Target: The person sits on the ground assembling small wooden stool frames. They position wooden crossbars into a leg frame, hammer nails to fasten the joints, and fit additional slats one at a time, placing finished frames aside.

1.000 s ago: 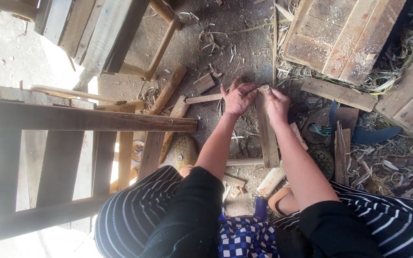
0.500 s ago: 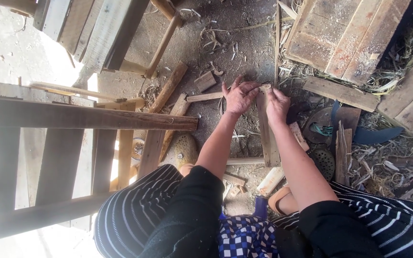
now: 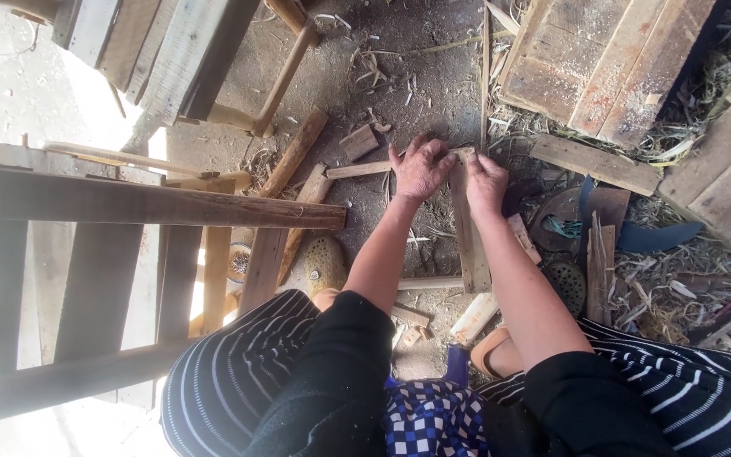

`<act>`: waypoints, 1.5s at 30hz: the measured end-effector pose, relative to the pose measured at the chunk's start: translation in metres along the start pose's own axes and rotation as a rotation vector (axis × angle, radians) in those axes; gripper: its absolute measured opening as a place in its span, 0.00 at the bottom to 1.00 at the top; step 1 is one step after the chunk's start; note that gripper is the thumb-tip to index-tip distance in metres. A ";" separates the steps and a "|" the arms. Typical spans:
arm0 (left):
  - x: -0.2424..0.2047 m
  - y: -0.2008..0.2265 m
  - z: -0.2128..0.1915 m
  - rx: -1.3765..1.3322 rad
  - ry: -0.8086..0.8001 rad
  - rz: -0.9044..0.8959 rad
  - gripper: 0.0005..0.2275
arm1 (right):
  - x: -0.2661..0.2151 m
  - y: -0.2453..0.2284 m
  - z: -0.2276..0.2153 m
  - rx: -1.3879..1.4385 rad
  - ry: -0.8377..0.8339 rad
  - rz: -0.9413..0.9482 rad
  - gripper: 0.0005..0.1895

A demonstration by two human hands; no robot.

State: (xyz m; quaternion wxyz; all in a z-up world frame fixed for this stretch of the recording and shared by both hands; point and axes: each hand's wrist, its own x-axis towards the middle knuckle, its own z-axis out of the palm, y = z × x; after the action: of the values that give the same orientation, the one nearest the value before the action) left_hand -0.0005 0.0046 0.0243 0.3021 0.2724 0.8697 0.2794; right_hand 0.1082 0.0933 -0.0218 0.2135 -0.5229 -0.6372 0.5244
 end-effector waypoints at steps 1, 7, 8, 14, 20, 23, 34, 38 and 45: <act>-0.001 -0.001 0.001 -0.003 -0.005 0.000 0.12 | 0.004 0.005 -0.006 -0.004 0.002 0.003 0.11; 0.003 -0.004 0.004 0.035 -0.014 -0.010 0.13 | 0.010 -0.032 -0.050 0.089 -0.176 0.202 0.22; 0.003 -0.003 0.002 0.042 -0.016 -0.014 0.13 | 0.013 -0.035 -0.060 0.062 -0.187 0.212 0.24; -0.001 0.002 0.002 0.039 -0.025 -0.037 0.13 | 0.022 0.010 -0.130 -0.028 -0.201 0.218 0.21; 0.002 -0.001 0.009 0.000 0.024 0.001 0.09 | -0.003 0.061 -0.189 -0.543 -0.320 0.187 0.12; 0.003 -0.001 0.017 -0.018 0.043 0.005 0.07 | -0.021 0.044 -0.183 -0.896 -0.431 0.193 0.22; 0.003 -0.016 0.043 -0.041 0.154 0.100 0.05 | -0.081 0.021 -0.169 -1.022 -0.372 -0.039 0.29; 0.001 -0.016 0.039 -0.061 0.148 0.138 0.05 | -0.075 0.052 -0.174 -0.817 -0.226 -0.203 0.28; -0.020 0.014 0.000 -0.035 0.058 0.145 0.20 | -0.050 0.079 -0.184 -0.783 -0.230 -0.035 0.25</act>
State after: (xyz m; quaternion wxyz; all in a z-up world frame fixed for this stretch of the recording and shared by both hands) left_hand 0.0172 0.0016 0.0406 0.2603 0.3213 0.8511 0.3234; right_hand 0.3120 0.1235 -0.0123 -0.0656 -0.4919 -0.8172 0.2933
